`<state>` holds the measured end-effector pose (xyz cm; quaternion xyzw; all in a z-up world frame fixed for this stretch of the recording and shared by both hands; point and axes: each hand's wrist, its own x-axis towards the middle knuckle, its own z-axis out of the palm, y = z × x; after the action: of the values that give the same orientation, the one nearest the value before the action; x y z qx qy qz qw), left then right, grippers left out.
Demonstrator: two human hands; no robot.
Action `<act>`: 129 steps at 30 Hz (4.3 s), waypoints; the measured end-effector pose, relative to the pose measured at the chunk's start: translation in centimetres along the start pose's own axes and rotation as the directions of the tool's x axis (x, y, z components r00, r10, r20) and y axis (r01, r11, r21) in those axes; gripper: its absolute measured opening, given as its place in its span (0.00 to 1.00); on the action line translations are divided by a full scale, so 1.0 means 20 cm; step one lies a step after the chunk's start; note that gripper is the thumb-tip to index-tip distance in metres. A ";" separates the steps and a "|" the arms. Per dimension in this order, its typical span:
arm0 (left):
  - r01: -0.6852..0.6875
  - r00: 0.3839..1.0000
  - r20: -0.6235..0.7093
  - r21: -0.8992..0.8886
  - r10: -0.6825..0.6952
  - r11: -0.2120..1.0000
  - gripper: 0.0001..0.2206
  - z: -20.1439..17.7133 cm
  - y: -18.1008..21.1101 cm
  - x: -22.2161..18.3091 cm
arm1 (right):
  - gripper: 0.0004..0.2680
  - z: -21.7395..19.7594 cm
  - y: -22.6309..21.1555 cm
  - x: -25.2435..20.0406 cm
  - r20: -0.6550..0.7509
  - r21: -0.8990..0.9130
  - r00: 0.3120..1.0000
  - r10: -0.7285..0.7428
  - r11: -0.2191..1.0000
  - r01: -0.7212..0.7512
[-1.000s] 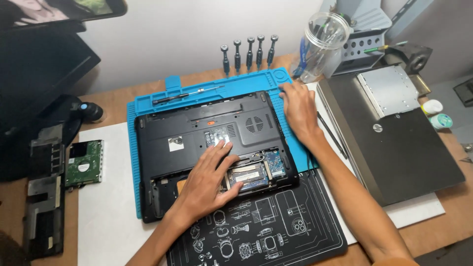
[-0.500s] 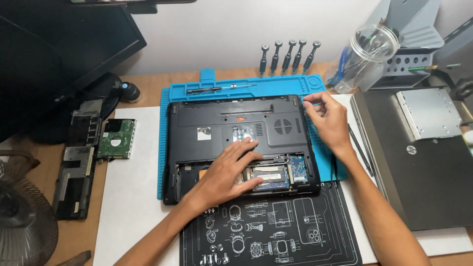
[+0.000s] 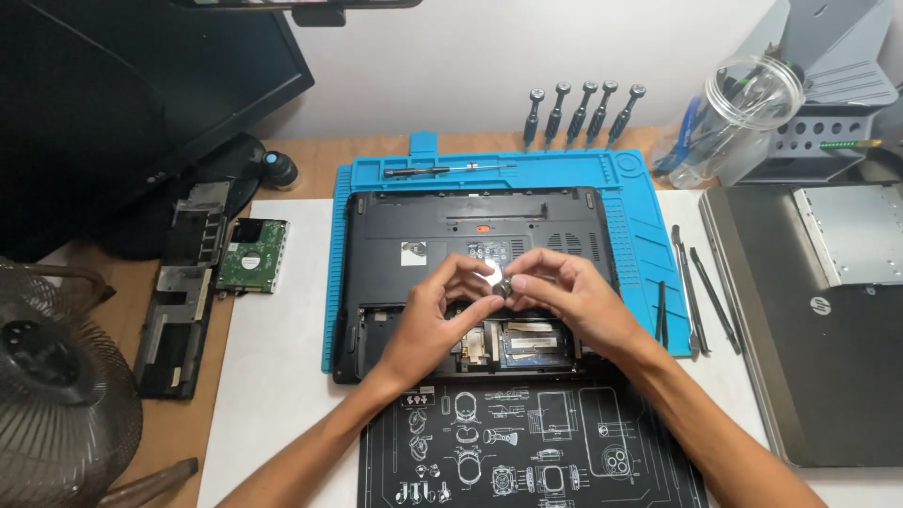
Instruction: Reassembling a laptop by installing RAM modules and using a screwdriver to secure the internal components.
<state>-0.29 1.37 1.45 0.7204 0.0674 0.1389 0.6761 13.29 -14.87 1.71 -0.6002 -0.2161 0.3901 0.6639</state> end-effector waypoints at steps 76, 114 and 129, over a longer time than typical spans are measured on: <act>0.416 0.909 -0.359 0.810 -0.210 0.414 0.33 -0.53 -0.10 0.14 | 0.27 -0.21 -0.17 -0.01 -0.420 -0.888 0.907 -0.027 0.218 -0.405; 0.018 0.956 0.133 0.864 -0.261 0.503 0.10 -0.20 0.02 0.04 | 0.10 0.02 -0.25 -0.13 0.181 -0.956 0.983 0.000 0.236 0.176; 0.119 0.983 0.039 0.601 -0.177 0.790 0.03 -0.27 -0.01 0.10 | 0.05 0.09 -0.04 -0.06 0.307 -0.936 0.925 -0.225 0.104 0.336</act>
<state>0.08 7.11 1.78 0.8944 0.1324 0.0236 0.4267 11.38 -14.65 3.13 -0.8137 -0.5529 0.0511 0.1717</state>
